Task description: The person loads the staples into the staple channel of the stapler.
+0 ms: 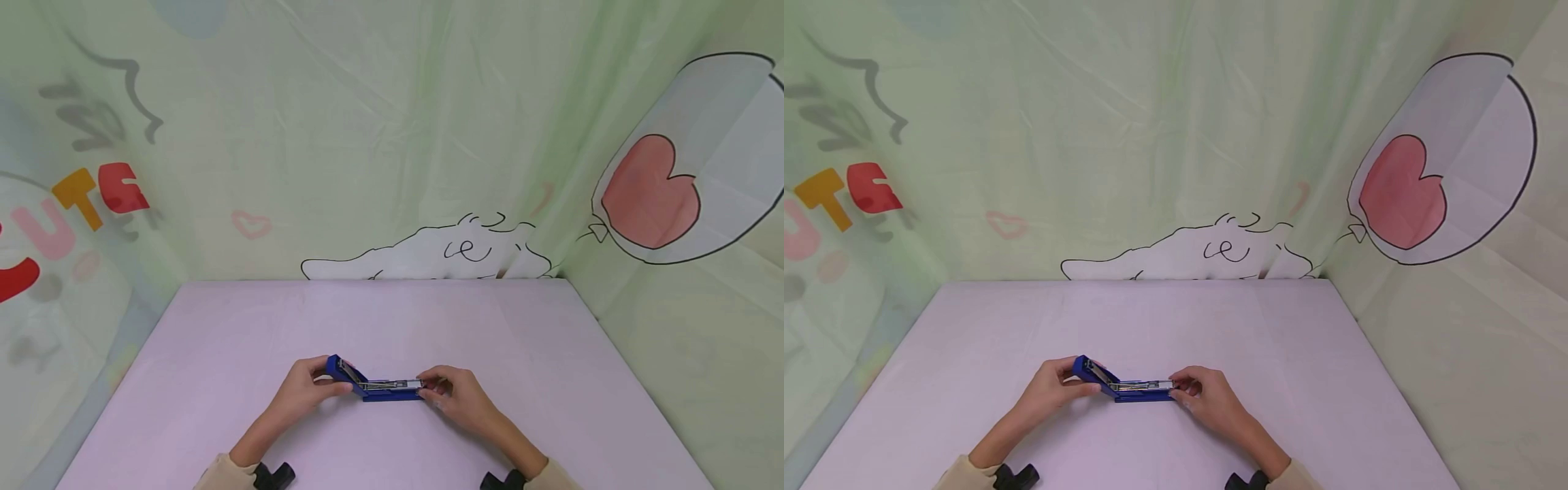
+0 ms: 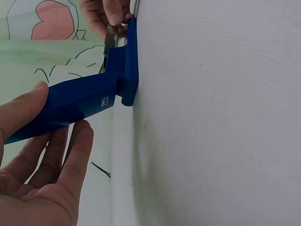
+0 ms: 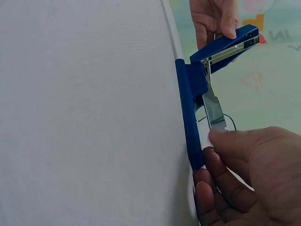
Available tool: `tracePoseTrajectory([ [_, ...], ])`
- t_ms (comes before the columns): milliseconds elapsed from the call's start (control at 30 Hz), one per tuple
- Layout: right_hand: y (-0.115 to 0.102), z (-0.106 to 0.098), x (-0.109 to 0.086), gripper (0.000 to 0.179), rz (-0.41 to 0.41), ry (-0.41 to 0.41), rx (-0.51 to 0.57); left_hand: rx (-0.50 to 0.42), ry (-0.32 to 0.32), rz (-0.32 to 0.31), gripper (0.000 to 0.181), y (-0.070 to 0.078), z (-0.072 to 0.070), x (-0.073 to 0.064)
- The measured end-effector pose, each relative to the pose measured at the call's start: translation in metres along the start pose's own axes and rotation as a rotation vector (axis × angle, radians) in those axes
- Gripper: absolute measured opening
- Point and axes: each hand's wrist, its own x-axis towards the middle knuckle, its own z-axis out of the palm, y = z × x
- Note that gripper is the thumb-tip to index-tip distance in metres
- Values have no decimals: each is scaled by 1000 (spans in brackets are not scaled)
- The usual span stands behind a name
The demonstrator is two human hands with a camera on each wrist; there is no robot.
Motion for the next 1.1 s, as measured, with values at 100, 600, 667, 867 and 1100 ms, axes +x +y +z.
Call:
tracePoseTrajectory([
  [100,-1,-1,0,19,7,2,-2,8,0,0,36,2,1,0],
  [600,-1,-1,2,18,41,-23,26,-9,4,1,32,6,12,4],
  [667,-1,-1,2,18,44,-24,22,7,5,7,32,7,14,4],
  [867,-2,-1,2,19,44,-22,18,26,-3,17,35,7,18,5],
  [1100,0,0,2,19,32,-22,18,29,1,8,36,8,21,8],
])
